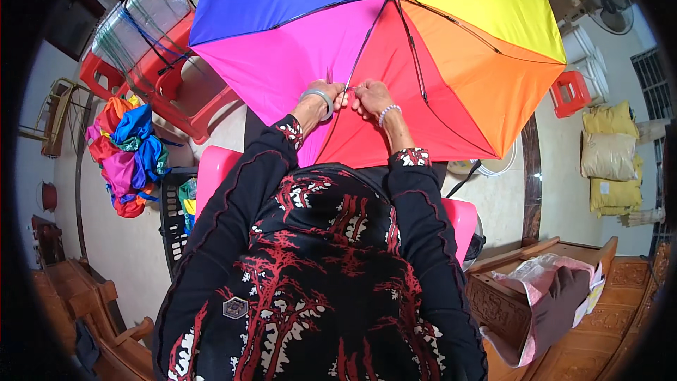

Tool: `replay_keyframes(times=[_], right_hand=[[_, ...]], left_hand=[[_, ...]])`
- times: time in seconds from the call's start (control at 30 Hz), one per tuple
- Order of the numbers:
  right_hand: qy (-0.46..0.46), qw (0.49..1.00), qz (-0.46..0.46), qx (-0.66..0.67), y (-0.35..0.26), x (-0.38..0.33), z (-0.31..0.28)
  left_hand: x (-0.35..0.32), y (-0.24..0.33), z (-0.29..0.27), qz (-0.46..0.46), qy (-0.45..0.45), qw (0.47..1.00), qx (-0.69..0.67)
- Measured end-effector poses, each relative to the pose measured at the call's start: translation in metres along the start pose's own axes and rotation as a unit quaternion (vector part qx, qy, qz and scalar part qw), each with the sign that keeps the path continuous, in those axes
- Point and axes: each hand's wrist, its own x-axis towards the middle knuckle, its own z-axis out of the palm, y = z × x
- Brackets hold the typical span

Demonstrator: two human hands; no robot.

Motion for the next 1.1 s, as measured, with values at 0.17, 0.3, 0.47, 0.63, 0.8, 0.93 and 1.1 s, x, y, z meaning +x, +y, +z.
replay_keyframes(times=[0.17, 0.3, 0.47, 0.63, 0.8, 0.93, 1.1], right_hand=[[-0.033, 0.987, 0.048, 0.152, -0.002, -0.006, -0.004], [-0.017, 0.981, 0.050, 0.187, -0.003, -0.008, 0.000], [-0.003, 0.986, 0.050, 0.157, -0.010, -0.012, 0.001], [0.103, 0.989, -0.096, -0.035, -0.015, -0.015, -0.020], [0.139, 0.886, -0.153, 0.416, -0.076, -0.052, -0.041], [0.162, 0.864, -0.297, 0.372, -0.105, -0.085, -0.073], [0.175, 0.816, -0.410, 0.368, -0.150, -0.147, -0.103]], left_hand=[[-0.004, 0.002, 0.008, 0.003, 0.020, 1.000, 0.008], [-0.001, -0.003, 0.011, 0.016, 0.020, 0.999, 0.044], [-0.001, -0.007, 0.013, 0.053, 0.085, 0.994, 0.043], [-0.012, -0.006, 0.020, 0.111, 0.129, 0.984, 0.051], [-0.009, 0.000, 0.013, 0.091, 0.095, 0.964, 0.231], [-0.001, -0.006, 0.009, 0.162, 0.060, 0.924, 0.342], [-0.001, -0.007, 0.008, 0.172, 0.097, 0.915, 0.351]])
